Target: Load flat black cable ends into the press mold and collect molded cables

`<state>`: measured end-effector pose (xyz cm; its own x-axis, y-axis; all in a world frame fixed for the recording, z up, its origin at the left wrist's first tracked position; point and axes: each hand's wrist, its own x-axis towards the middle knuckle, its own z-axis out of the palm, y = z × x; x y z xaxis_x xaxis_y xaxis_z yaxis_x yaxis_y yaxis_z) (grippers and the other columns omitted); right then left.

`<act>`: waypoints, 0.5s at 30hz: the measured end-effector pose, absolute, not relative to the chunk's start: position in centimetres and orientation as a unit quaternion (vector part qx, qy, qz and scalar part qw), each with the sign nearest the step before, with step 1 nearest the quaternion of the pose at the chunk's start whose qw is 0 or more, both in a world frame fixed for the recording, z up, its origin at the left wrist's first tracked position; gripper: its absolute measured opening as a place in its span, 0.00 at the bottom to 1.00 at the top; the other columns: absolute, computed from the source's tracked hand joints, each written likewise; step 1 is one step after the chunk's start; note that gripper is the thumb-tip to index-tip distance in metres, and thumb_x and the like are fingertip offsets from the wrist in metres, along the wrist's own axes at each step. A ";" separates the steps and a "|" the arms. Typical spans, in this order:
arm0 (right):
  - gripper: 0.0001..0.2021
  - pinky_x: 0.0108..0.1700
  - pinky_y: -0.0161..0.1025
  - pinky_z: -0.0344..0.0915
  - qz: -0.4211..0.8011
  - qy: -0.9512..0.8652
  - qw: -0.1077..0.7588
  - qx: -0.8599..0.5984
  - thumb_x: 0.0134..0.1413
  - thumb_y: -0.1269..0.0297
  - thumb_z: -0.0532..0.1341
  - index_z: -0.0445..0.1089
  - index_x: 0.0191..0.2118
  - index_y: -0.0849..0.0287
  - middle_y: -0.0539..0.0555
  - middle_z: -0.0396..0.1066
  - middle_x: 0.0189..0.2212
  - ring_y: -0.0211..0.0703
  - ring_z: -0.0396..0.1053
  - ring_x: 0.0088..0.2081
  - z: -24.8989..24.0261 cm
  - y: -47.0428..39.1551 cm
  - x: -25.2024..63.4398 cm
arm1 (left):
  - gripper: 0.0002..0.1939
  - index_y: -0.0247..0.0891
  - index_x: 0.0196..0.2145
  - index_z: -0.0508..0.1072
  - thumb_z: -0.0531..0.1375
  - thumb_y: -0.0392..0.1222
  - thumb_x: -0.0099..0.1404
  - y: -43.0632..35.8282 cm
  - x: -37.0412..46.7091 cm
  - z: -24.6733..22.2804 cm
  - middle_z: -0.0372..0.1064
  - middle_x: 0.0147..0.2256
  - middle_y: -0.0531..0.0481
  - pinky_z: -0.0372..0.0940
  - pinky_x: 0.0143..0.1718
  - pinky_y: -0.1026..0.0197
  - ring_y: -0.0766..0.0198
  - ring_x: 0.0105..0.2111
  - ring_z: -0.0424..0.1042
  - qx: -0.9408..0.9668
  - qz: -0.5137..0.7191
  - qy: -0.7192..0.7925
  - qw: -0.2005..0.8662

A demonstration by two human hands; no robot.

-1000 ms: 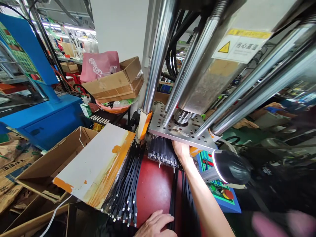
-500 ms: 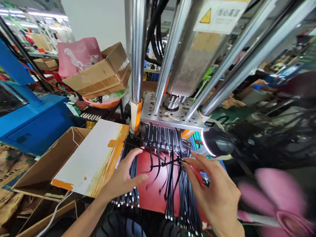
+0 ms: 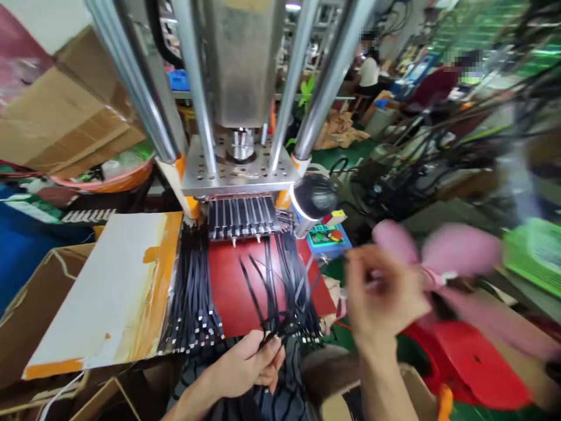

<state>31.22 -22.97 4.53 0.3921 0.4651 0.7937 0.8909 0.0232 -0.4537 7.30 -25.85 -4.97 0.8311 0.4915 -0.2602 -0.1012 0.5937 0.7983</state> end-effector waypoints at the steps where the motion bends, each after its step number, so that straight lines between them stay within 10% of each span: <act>1: 0.13 0.35 0.41 0.72 -0.272 -0.398 0.555 -0.678 0.61 0.59 0.68 0.71 0.47 0.59 0.57 0.78 0.35 0.47 0.78 0.33 4.3 -23.3 33.9 | 0.30 0.38 0.31 0.64 0.57 0.71 0.68 -25.9 7.2 -5.1 0.45 0.17 0.66 0.65 0.26 0.64 0.74 0.16 0.48 0.414 0.161 0.227 0.866; 4: 0.24 0.40 0.45 0.71 -0.220 -0.237 0.576 -0.751 0.59 0.51 0.66 0.66 0.53 0.61 0.65 0.76 0.44 0.53 0.79 0.43 1.1 -26.1 40.6 | 0.28 0.36 0.32 0.67 0.57 0.67 0.71 -26.1 7.2 -5.7 0.52 0.17 0.63 0.65 0.26 0.64 0.72 0.16 0.54 0.416 0.125 0.197 0.879; 10: 0.23 0.21 0.42 0.63 0.089 -0.251 0.469 -0.842 0.45 0.38 0.67 0.70 0.25 0.54 0.54 0.70 0.19 0.48 0.70 0.19 -9.2 -35.7 39.8 | 0.26 0.32 0.39 0.72 0.56 0.62 0.74 -26.1 7.0 -5.4 0.64 0.19 0.57 0.69 0.34 0.62 0.70 0.17 0.64 0.446 0.086 0.164 0.876; 15: 0.34 0.21 0.36 0.59 0.482 -0.315 0.425 -0.699 0.54 0.30 0.61 0.80 0.41 0.60 0.55 0.72 0.24 0.39 0.64 0.19 -8.4 -39.2 32.1 | 0.25 0.31 0.51 0.74 0.53 0.58 0.77 -24.7 5.8 -2.6 0.80 0.31 0.41 0.73 0.41 0.58 0.58 0.32 0.81 0.545 0.016 0.094 0.833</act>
